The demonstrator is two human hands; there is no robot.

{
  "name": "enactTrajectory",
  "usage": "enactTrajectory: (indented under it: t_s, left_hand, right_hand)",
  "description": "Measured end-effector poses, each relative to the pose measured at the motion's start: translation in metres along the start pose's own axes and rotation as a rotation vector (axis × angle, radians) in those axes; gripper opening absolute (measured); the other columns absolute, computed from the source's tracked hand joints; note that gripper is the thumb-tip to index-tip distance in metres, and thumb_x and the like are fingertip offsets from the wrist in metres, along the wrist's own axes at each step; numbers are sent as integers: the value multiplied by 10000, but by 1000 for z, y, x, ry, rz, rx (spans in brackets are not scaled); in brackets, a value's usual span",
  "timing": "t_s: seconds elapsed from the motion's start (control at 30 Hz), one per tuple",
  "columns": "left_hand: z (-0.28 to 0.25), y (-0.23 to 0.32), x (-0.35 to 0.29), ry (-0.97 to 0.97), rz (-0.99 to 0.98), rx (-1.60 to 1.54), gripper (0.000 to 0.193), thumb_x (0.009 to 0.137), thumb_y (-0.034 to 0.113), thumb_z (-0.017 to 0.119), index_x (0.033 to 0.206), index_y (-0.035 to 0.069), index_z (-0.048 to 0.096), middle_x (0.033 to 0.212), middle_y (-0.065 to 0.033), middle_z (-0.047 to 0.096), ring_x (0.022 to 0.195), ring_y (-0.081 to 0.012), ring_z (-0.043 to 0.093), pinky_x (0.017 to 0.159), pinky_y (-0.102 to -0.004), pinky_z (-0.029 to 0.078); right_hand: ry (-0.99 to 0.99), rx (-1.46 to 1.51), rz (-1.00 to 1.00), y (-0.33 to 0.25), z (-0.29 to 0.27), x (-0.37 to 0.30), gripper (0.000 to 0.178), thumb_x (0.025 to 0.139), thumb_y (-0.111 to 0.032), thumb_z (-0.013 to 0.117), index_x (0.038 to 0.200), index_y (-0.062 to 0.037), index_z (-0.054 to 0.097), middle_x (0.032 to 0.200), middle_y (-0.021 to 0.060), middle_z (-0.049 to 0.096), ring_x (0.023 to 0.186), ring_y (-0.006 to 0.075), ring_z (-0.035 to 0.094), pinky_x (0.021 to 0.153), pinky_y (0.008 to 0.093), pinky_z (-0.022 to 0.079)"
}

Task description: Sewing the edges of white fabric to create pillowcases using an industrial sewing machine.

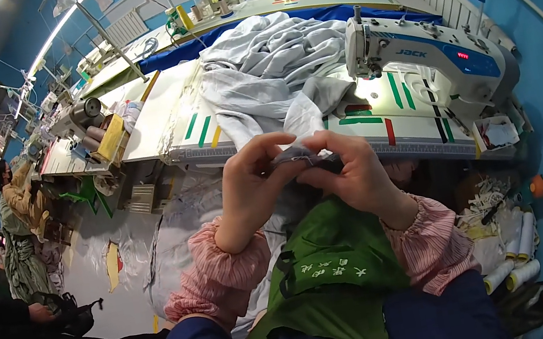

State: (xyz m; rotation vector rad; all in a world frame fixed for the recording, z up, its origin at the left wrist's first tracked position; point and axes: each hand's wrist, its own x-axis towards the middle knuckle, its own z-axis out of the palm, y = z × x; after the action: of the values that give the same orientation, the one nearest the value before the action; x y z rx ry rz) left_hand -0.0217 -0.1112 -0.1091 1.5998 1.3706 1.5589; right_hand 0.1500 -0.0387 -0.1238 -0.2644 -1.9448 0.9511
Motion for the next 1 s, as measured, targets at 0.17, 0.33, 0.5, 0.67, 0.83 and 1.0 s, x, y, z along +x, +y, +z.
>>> enactTrajectory:
  t_s: [0.17,0.33,0.5,0.67,0.83,1.0]
  left_hand:
    - [-1,-6,7,-130,-37,-88,365,812,-20,729,1163,44,650,760,35,578,690,-16,511,618,-182,424]
    - [-7,-38,18,-253,189,48,373,814,6,717,1178,34,638,860,-44,660,815,-140,626,773,-287,494]
    - [-10,-94,27,-196,235,376,392,791,-16,707,1170,40,628,1046,-85,668,1003,-247,640,826,-329,506]
    - [16,-124,38,-67,446,561,585,681,7,695,1245,54,545,1108,-130,621,1074,-358,570,976,-452,413]
    - [28,-145,54,79,621,611,611,610,-12,678,1201,59,539,1061,-157,614,1008,-356,585,916,-458,440]
    - [-41,-126,45,-213,555,610,231,559,-42,610,772,39,573,756,-121,548,726,-347,560,641,-439,453]
  right_hand:
    - [35,90,169,8,4,-10,187,878,-14,707,1054,8,645,916,19,688,806,45,608,702,209,491]
    - [79,245,259,17,-2,-13,166,911,-9,668,1075,8,645,927,5,681,797,45,601,733,200,487]
    - [185,515,341,38,-13,-26,176,945,-31,626,1112,25,626,984,26,682,901,64,623,821,217,499]
    - [351,677,353,40,-18,-27,186,953,-60,626,1121,18,618,1009,37,680,923,79,628,855,227,494]
    - [421,513,350,37,-18,-42,184,912,30,595,1094,8,615,1004,39,665,910,91,623,826,230,492]
    - [131,-114,-24,33,-22,-86,272,688,139,597,905,-19,639,895,101,660,793,207,640,685,315,505]
